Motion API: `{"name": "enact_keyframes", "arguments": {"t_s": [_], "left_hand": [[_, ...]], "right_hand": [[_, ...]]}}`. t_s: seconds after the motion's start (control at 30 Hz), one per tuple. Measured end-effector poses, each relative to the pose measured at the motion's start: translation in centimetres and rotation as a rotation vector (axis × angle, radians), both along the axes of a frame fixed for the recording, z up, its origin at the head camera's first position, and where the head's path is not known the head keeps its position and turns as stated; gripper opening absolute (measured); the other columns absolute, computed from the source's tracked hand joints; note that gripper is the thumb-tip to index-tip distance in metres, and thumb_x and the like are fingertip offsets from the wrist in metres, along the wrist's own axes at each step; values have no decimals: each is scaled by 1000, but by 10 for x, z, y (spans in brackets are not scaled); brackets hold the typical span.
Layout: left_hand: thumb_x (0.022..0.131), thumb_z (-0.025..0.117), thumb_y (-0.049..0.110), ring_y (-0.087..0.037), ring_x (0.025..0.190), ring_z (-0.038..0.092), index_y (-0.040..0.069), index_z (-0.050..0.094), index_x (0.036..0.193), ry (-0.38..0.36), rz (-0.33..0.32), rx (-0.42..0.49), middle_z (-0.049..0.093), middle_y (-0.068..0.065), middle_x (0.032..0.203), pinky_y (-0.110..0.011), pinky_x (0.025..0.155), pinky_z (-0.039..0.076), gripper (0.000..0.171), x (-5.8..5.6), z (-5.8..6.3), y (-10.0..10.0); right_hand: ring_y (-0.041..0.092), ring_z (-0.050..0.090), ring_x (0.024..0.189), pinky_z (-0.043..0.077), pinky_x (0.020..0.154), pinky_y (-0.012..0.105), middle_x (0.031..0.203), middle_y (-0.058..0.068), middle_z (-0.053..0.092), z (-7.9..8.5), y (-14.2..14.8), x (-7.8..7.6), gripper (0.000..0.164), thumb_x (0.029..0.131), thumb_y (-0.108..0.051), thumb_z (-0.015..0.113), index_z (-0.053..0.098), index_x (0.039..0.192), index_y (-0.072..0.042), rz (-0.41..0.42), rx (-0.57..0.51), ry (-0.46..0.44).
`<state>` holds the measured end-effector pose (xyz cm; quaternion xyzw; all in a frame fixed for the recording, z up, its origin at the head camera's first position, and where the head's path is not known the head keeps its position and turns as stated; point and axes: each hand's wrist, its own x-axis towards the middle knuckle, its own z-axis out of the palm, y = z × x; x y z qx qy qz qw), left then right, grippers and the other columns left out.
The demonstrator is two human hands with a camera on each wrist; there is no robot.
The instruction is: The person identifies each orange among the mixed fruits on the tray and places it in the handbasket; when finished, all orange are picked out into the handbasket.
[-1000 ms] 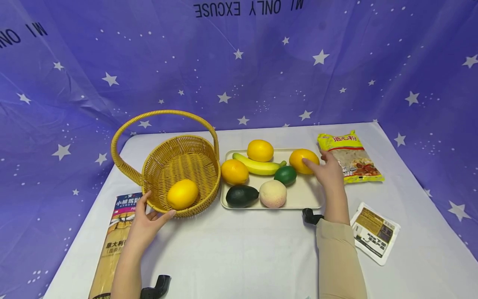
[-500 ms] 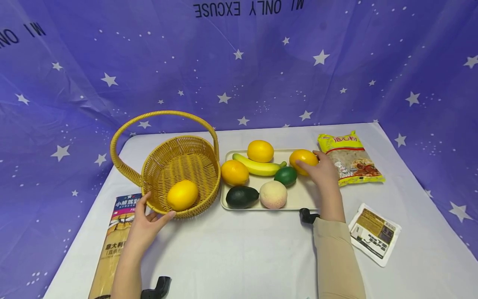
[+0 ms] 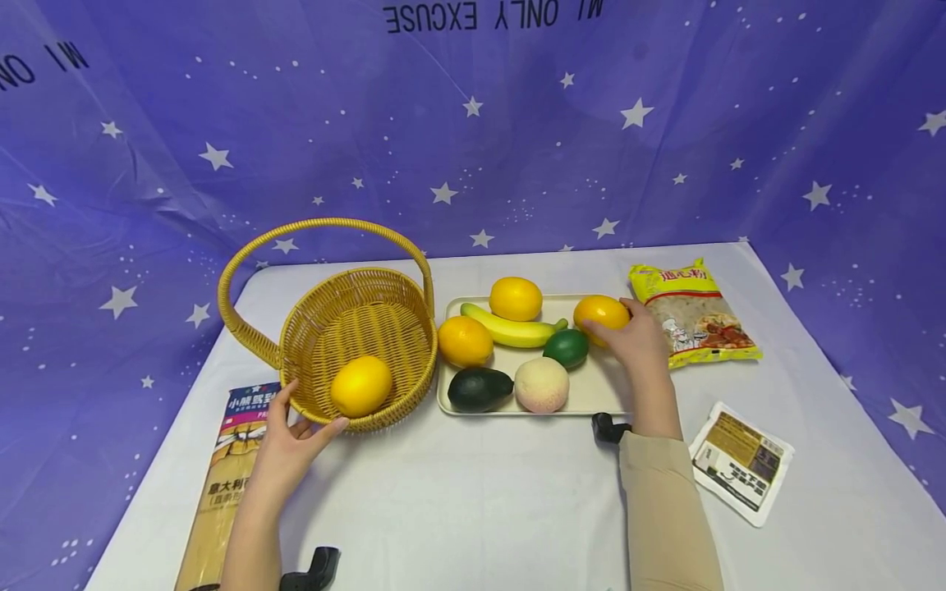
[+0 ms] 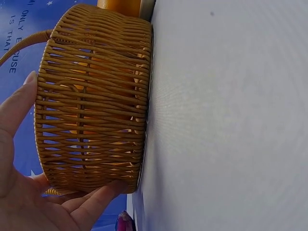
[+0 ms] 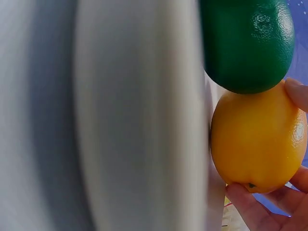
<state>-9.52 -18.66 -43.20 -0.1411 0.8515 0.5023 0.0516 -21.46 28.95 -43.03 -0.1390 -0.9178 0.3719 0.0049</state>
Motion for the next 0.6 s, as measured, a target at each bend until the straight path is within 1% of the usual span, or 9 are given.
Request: {"name": "enact_keyframes", "arguments": {"t_s": [0.07,0.3,0.47,0.6], "left_hand": [[73,75,60,-43,133,37,25,2,155,-1,1,0,12,-23,156,-50,100,43,116,0,0,0],[76,76,55,-44,132,37,23,2,156,18,-5,3,12,-25,155,-52,100,42,113,2,0,-2],[75,76,57,-45,132,36,23,3,156,32,-10,18,12,-25,155,-52,101,41,114,1,0,-2],[74,76,57,-45,133,35,24,3,156,33,-6,30,11,-25,156,-51,101,41,114,0,-1,-1]], "right_hand": [[50,37,127,29,105,62,144,30,38,0,-1,0,105,78,-67,66,28,150,0,-9,-9,7],[49,37,128,30,104,62,146,28,37,3,-4,2,104,78,-66,66,29,150,-2,-28,-37,42],[46,37,129,31,104,61,149,24,35,12,-8,6,102,78,-65,67,28,152,-6,-39,-68,93],[45,38,129,32,104,61,150,21,35,21,-15,9,101,78,-66,66,29,152,-9,-44,-70,113]]}}
